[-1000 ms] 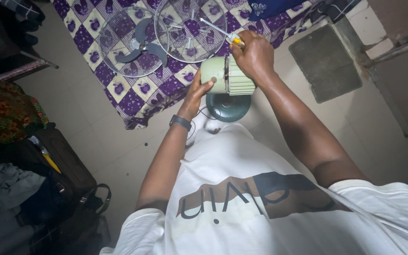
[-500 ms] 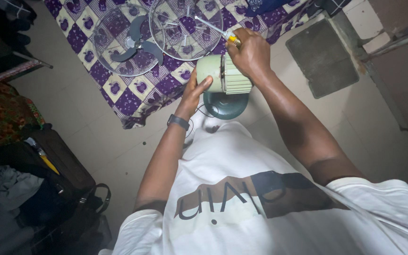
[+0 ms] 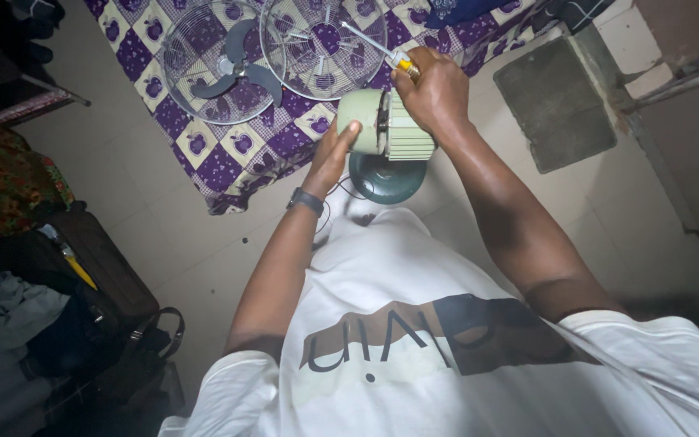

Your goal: The person assembles a standing fan by attaching the motor housing to the stand and securing the front grille. They use a screwdriver to tighten screws on the motor and the grille, completing the assembly process.

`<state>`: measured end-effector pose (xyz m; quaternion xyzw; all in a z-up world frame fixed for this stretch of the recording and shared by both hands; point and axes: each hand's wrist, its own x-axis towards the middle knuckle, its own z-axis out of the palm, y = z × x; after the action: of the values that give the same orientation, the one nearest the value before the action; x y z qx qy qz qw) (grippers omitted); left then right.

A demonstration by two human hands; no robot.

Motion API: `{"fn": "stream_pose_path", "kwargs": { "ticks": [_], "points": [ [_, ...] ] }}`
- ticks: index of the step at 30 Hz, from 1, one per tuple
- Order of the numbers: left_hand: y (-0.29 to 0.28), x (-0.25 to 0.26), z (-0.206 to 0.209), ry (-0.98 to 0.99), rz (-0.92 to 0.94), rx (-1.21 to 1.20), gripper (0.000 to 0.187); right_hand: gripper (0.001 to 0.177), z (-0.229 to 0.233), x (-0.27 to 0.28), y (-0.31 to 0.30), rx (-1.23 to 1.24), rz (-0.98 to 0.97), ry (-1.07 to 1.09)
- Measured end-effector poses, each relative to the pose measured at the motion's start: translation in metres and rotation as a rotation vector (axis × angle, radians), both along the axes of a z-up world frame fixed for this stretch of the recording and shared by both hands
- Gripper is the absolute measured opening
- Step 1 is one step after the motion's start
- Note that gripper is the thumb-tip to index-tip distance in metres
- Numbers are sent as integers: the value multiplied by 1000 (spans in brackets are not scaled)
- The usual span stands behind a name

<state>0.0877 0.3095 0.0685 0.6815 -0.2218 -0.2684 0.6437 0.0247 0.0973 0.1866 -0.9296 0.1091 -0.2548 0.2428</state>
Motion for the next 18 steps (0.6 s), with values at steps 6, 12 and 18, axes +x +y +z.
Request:
{"fn": "stream_pose_path", "kwargs": {
  "ticks": [6,12,18],
  "points": [
    [3,4,-14,175,101,16,65,25,-2,0,0,10,8,7],
    [2,-6,-1,-17,247,0,47,23,-3,2,-2,-2,10,25],
    [7,-15,5,8,241,3,47,23,-2,-2,-3,16,16,62]
  ]
}}
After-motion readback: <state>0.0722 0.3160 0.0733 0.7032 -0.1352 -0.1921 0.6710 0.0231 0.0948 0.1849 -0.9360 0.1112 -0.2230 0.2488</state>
